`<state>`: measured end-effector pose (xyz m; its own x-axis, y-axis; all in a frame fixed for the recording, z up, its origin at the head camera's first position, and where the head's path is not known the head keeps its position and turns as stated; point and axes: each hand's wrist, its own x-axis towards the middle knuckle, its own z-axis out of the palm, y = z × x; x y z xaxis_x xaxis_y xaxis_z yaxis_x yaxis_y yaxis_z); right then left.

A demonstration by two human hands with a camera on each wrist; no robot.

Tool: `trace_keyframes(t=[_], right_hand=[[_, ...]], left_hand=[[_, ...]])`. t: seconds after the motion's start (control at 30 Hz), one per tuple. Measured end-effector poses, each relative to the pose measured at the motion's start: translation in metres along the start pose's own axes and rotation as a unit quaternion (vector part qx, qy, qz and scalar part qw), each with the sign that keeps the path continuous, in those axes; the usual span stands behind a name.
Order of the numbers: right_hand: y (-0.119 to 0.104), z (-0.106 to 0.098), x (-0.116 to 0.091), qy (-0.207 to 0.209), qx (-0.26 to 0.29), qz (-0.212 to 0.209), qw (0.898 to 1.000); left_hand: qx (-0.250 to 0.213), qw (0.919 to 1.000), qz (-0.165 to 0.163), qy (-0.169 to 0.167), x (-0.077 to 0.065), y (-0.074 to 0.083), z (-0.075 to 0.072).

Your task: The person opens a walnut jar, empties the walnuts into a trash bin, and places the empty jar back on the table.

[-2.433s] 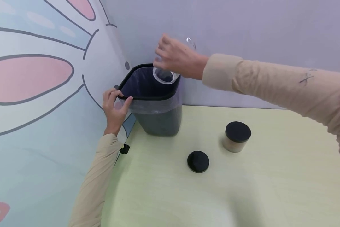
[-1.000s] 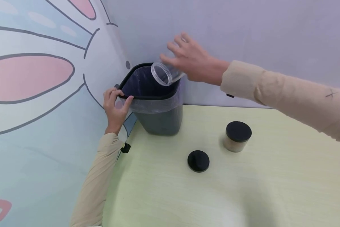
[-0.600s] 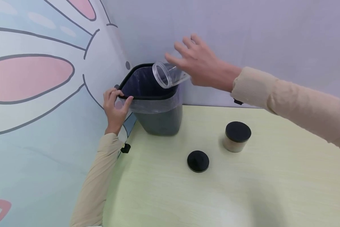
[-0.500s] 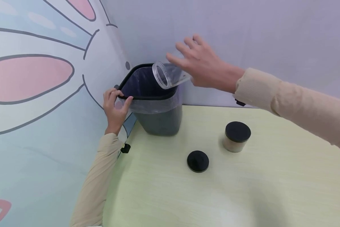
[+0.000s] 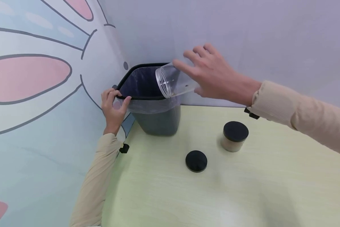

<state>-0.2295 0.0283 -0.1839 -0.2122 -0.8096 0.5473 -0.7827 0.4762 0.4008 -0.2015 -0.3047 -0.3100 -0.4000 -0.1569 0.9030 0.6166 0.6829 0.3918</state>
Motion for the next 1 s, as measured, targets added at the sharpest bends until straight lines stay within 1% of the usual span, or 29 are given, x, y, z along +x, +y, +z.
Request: trace_keyframes(t=[0.13,0.37,0.47,0.6,0.73,0.83,1.0], right_hand=[[-0.002,-0.004,-0.007,0.004,0.02,0.017,1.0],[-0.002,-0.006,-0.021,0.016,0.047,0.034,0.998],[-0.001,-0.006,-0.028,0.017,0.055,0.042,0.997],[-0.003,-0.005,-0.035,0.013,0.071,0.06,0.996],[-0.006,-0.006,-0.041,-0.001,0.09,0.087,0.992],[-0.008,-0.006,-0.046,-0.006,0.095,0.1,0.99],[-0.01,-0.005,-0.053,-0.009,0.103,0.112,0.988]], left_hand=[[-0.002,1.0,-0.003,0.0,0.0,-0.001,0.0],[-0.007,1.0,0.0,0.002,0.0,-0.001,0.002],[-0.004,1.0,0.004,0.003,0.0,-0.005,0.002],[0.007,0.9999,0.012,0.006,-0.003,-0.026,0.001],[0.018,0.9998,0.008,0.004,-0.004,-0.045,-0.002],[0.018,0.9998,0.003,0.003,-0.003,-0.051,-0.003],[0.014,0.9998,0.009,0.004,-0.001,-0.052,-0.002]])
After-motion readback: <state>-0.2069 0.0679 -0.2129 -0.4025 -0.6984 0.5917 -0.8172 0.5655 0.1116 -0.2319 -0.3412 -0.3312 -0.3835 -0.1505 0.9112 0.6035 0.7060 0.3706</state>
